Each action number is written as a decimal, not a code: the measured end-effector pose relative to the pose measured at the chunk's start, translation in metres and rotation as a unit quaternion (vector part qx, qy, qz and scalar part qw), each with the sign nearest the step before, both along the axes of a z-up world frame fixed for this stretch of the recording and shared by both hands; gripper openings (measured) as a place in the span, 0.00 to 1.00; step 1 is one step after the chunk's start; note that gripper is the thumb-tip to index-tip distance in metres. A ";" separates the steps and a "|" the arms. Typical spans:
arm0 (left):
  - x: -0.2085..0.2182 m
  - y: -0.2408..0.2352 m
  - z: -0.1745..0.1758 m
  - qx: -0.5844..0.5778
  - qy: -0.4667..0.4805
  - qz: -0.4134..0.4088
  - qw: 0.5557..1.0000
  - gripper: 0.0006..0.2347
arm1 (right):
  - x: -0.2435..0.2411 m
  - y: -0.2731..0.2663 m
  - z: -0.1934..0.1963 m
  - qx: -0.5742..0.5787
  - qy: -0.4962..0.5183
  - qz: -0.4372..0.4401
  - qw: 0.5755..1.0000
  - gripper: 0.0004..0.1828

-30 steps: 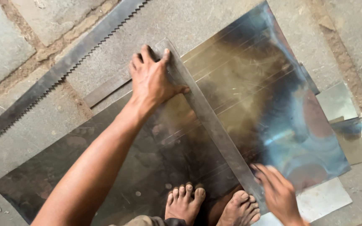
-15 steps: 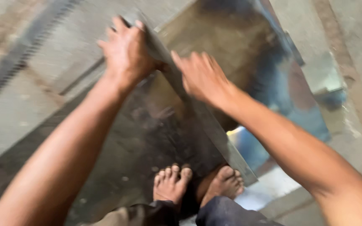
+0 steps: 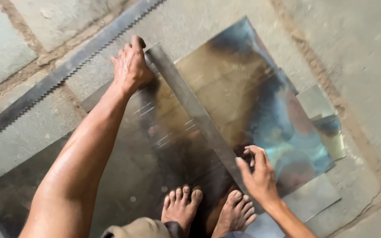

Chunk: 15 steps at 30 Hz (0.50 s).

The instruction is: The person uses a straight edge, a square ruler, and a piece of chalk to mark lines on a metal sheet while working on a workshop floor.

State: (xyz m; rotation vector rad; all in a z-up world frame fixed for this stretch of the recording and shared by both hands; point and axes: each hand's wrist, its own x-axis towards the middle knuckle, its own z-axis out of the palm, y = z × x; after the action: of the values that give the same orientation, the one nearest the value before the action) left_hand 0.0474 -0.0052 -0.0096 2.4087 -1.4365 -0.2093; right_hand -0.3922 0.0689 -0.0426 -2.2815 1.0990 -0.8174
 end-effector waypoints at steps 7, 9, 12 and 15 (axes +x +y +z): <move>-0.087 0.030 0.105 -0.426 -0.064 -0.104 0.897 0.28 | 0.000 -0.035 -0.024 0.188 -0.133 -0.129 0.964 0.29; -0.125 0.088 0.108 -0.384 0.070 -0.090 0.916 0.28 | 0.045 -0.039 -0.003 0.153 -0.169 -0.133 0.965 0.26; -0.126 0.154 0.086 -0.179 0.542 0.048 0.819 0.28 | 0.130 -0.028 0.040 0.120 -0.112 0.168 0.972 0.11; -0.078 0.220 0.041 -0.163 0.453 0.252 0.839 0.21 | 0.195 0.014 0.063 0.048 0.042 0.395 0.916 0.10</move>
State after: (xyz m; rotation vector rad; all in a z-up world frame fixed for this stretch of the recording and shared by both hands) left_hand -0.0304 0.2144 0.0317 1.8583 -0.3538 -0.7694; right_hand -0.1968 0.0830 0.0205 -2.3793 0.1617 -0.3237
